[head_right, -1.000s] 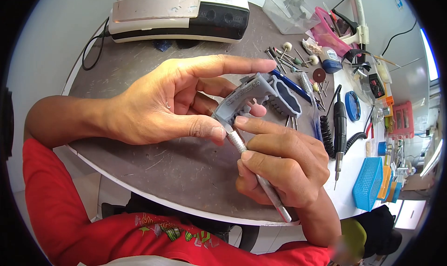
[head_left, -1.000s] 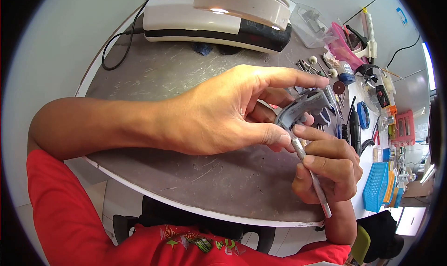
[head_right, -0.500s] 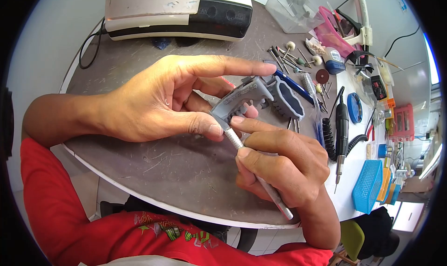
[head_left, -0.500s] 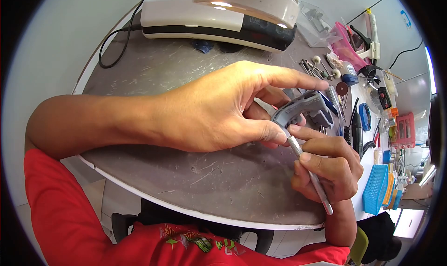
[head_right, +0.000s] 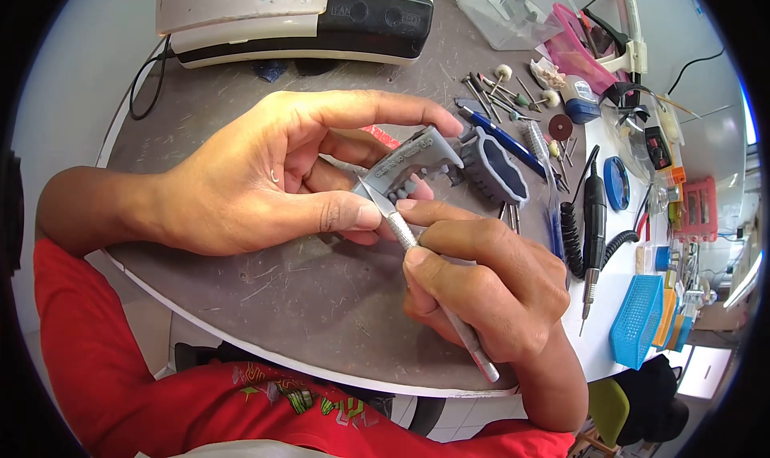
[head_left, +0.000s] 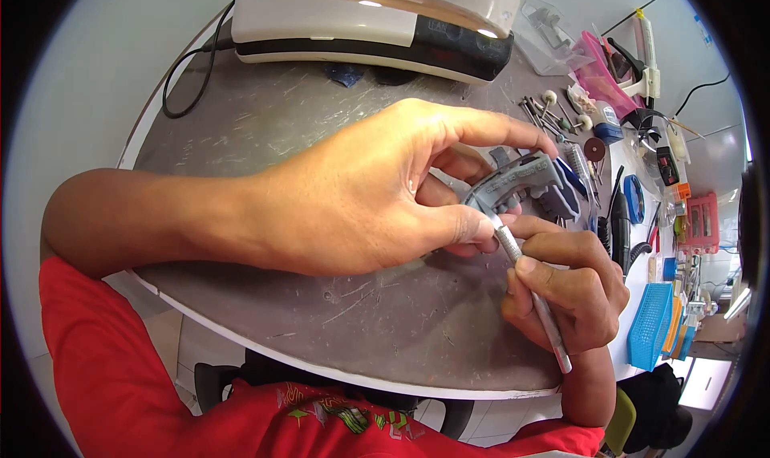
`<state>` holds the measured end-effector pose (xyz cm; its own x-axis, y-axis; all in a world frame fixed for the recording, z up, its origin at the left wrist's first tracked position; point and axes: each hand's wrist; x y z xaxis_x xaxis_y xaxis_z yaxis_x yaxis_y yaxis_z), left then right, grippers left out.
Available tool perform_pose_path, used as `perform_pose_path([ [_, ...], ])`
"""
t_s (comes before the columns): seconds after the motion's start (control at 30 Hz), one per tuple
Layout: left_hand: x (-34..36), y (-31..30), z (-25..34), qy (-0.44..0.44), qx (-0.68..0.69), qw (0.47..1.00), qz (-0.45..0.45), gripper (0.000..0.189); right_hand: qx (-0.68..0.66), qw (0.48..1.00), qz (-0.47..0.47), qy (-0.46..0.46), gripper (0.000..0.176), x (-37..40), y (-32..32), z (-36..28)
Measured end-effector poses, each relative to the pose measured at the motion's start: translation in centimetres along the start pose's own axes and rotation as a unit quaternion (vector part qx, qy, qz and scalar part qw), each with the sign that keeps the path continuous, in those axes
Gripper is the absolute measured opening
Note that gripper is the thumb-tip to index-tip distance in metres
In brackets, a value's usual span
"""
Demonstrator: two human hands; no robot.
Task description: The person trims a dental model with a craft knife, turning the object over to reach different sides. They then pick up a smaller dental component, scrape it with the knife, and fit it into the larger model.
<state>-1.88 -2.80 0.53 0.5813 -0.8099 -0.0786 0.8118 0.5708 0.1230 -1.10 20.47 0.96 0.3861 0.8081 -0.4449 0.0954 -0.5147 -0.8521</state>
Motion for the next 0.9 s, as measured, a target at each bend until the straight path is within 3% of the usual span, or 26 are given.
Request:
perform_pose_path([
  [0.27,0.4,0.3,-0.1,-0.004,-0.032,0.999,0.010,0.066,-0.032,0.999,0.001,0.013,0.033,-0.1,0.1,0.0],
  [0.33,0.4,0.3,-0.1,0.001,-0.028,1.000,0.007,0.068,-0.008,0.999,-0.025,-0.037,0.017,-0.1,-0.1,0.4],
  [0.43,0.5,0.3,-0.1,0.005,-0.024,1.000,0.013,0.069,-0.015,1.000,-0.009,-0.001,0.028,-0.3,0.0,0.0],
  [0.9,0.5,0.3,0.0,-0.065,0.006,0.997,0.033,0.055,0.077,0.996,-0.035,-0.009,0.031,-0.3,-0.3,-0.7],
])
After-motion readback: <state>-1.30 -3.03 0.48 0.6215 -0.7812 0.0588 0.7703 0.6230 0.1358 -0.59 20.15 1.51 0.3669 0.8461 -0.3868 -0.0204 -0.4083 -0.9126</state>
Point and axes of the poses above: each hand's wrist, its own x-axis away from the middle knuckle, its own y-axis out of the palm, z = x × y, and after that the axes turned 15 degrees about -z, right-handed
